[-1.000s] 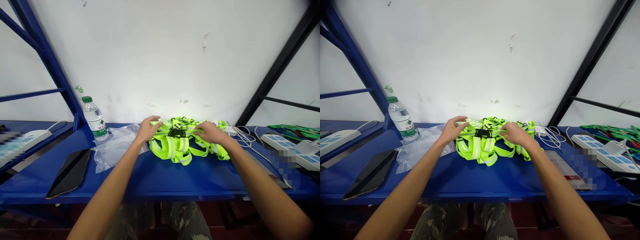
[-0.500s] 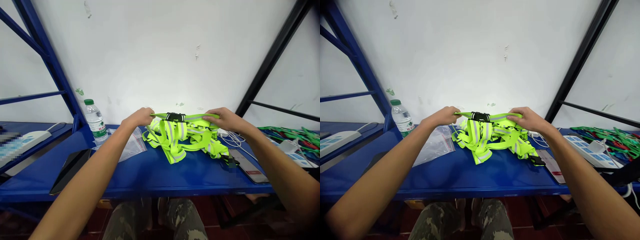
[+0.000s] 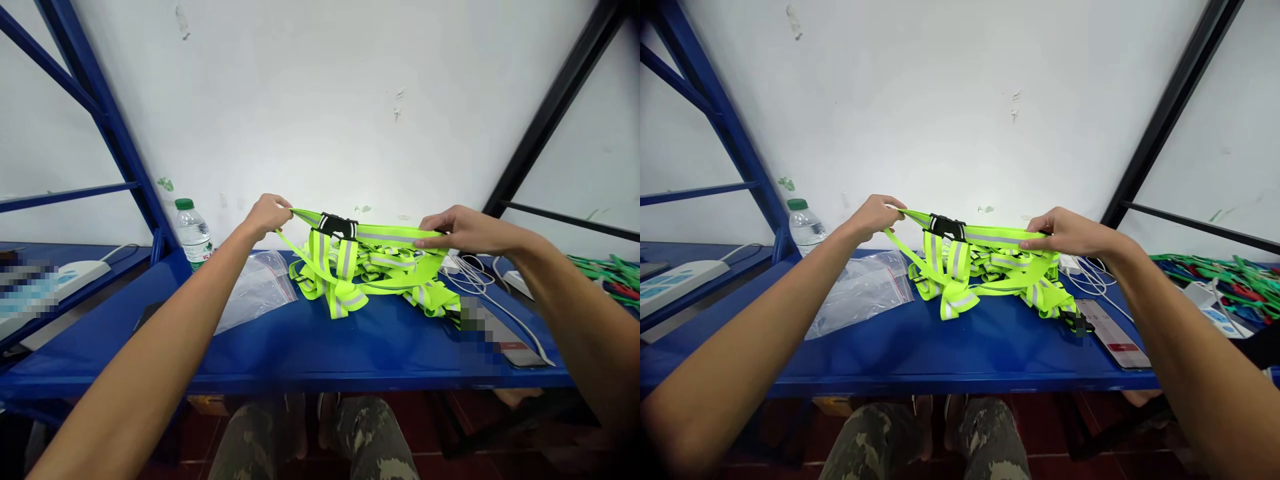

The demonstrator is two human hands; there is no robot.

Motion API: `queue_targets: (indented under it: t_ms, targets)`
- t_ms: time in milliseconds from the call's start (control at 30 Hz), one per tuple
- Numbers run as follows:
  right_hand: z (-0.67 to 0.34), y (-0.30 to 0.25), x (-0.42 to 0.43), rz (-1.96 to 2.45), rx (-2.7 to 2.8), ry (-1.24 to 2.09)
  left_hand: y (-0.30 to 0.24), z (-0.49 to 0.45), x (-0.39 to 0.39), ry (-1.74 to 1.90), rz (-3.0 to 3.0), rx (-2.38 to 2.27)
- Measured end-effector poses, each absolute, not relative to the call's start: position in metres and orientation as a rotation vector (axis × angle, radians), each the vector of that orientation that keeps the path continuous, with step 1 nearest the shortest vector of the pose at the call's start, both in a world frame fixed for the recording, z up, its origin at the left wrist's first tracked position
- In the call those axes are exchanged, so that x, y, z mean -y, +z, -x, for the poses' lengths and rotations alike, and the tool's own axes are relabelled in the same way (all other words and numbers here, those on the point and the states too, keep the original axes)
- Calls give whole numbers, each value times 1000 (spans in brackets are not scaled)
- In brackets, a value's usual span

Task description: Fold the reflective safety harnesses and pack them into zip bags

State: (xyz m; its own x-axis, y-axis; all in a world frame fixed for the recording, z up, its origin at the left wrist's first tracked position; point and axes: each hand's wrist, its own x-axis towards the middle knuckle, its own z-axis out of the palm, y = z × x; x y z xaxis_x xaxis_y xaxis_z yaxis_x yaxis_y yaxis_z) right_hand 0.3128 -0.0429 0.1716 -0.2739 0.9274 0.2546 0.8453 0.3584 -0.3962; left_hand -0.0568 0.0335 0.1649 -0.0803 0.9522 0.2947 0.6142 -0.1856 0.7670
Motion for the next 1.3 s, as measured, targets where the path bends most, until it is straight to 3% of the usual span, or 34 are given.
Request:
queue_targets:
  t_ms: [167,267,333,500,633,767,900,1000,1167,1300]
  targets:
    - [-308,158,19,1763,2008,-403,167,60,-25,515,-1972,-1504]
    - [-301,155,13,1778,1752,-536,164,55,-22,400,-1965,-1420]
    - [-296,158,10,1705,1618,-386,164,50,-23,502,-1933,-1459]
    - [-291,174,5,1307,1293,460,172,43,-31,903,-1841,-1617]
    - [-304,176,11,1154,1482,860,176,50,-34,1200,-1682,-1708]
    - [-314,175,21,1376,1720,766,172,59,-38,1338,-1447,-1572]
    - [-305,176,27,1554,1677,154,170,65,-40,1202,-1347,-1450]
    - [-304,174,21,1511,1605,-136,170,71,-33,864,-1508,-1368]
    - [-320,165,8,1501,1416,324,165,77,-15,493,-1728,-1167]
    - [-324,162,18,1525,1610,688,152,75,-18,578,-1826,-1265]
